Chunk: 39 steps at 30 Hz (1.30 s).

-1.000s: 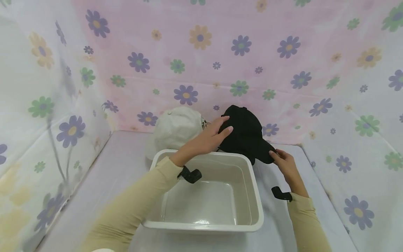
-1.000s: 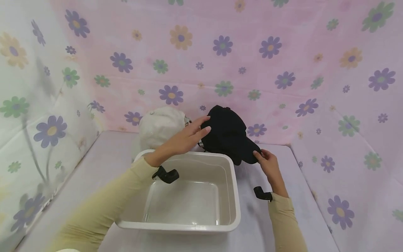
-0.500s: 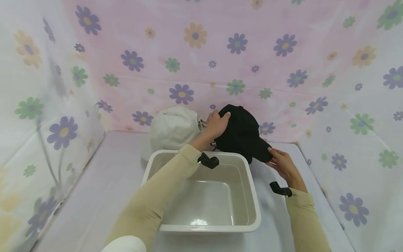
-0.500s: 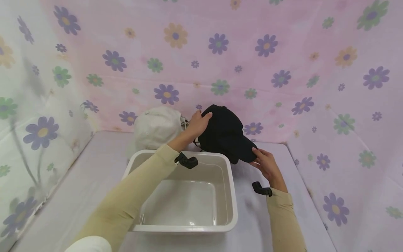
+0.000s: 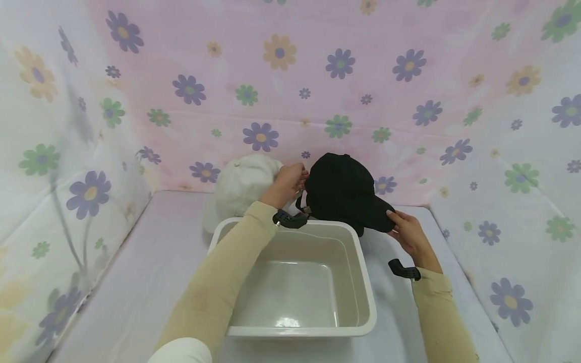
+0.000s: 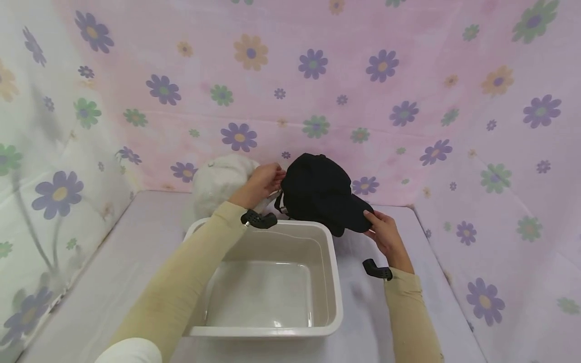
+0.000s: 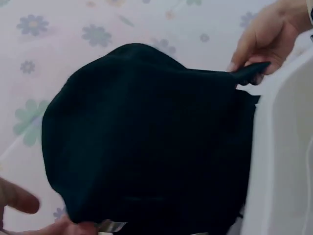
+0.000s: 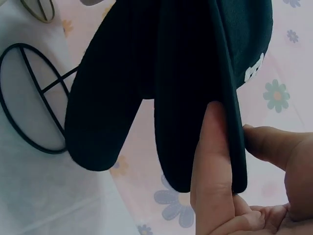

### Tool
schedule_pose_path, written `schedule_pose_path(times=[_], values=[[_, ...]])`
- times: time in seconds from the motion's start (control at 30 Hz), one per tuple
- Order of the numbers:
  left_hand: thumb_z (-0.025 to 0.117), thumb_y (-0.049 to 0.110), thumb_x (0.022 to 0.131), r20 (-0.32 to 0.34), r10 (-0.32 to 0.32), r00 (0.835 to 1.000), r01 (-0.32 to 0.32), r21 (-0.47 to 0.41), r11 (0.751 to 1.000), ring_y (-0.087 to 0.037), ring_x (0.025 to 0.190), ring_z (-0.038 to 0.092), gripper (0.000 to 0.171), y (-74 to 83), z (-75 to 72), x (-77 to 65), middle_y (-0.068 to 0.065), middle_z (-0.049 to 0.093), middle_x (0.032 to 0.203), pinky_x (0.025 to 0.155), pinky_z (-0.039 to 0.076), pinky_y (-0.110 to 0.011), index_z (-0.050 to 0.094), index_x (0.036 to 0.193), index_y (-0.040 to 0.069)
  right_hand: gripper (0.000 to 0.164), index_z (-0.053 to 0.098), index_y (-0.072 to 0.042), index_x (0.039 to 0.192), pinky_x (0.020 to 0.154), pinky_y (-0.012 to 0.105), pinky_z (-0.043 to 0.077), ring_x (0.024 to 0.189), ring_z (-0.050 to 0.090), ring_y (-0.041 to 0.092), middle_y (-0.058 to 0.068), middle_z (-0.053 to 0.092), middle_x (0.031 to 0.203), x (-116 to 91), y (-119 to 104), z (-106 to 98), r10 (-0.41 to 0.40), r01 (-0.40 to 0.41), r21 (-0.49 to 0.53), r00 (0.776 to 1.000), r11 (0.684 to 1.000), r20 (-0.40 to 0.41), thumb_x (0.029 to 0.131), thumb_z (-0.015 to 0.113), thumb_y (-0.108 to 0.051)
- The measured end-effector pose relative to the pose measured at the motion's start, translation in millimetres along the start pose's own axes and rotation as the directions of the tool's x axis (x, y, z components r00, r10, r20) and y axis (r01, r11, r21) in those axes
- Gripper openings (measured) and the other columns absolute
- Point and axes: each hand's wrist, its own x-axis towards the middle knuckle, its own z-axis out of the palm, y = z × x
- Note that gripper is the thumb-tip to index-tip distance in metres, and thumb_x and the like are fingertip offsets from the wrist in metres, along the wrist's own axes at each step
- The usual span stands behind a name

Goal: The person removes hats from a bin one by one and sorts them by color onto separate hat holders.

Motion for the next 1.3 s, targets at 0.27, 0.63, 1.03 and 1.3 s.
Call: schedule_pose_path(times=[0.27,0.63,1.03,1.3], values=[[0.048,0.018,0.106,0.119,-0.186,0.975,0.19,-0.019,0.982,-0.015,0.065,0.051,0.021,8.2,-4.3,10.1,-0.007,0.055,0.084,0.059,0.047,-0.022,0.055,0.107,-0.001,0.068,0.018,0.018,0.153,0.075,0.016,0.056,0.082,0.066,-0.003,-0.017,0.066,0.089,5,-7,0,0.001,-0.001,-0.029,1.0,1.0,0.0,0.108,0.05,-0.022],[0.052,0.033,0.107,0.218,-0.171,0.961,0.203,-0.134,0.97,-0.021,0.101,0.06,0.046,7.3,-2.2,18.9,-0.011,0.06,0.116,0.097,0.051,-0.032,0.051,0.138,0.0,0.07,0.021,0.018,0.153,0.073,0.016,0.056,0.08,0.067,-0.002,-0.018,0.066,0.088,10,-15,2,-0.018,0.018,-0.073,1.0,0.997,-0.011,0.107,0.053,-0.023],[0.075,0.038,0.093,0.256,0.043,0.966,-0.07,0.097,0.993,-0.027,0.122,0.06,0.069,-12.6,-3.0,3.3,-0.018,0.06,0.138,0.111,0.046,-0.04,0.053,0.139,-0.008,0.073,0.03,0.012,0.154,0.071,0.018,0.058,0.076,0.067,-0.004,0.008,0.066,0.113,14,-29,6,-0.051,0.029,-0.249,0.995,0.968,-0.085,0.101,0.065,-0.023],[0.072,0.054,0.091,0.094,0.072,0.993,-0.103,0.372,0.923,-0.036,0.138,0.047,0.086,-23.4,8.3,0.9,-0.022,0.046,0.149,0.115,0.04,-0.045,0.043,0.147,-0.005,0.074,0.028,0.009,0.156,0.072,0.018,0.058,0.075,0.066,-0.005,0.037,0.044,0.147,22,-20,-1,0.001,-0.034,-0.323,0.995,0.946,-0.101,0.101,0.064,-0.026]])
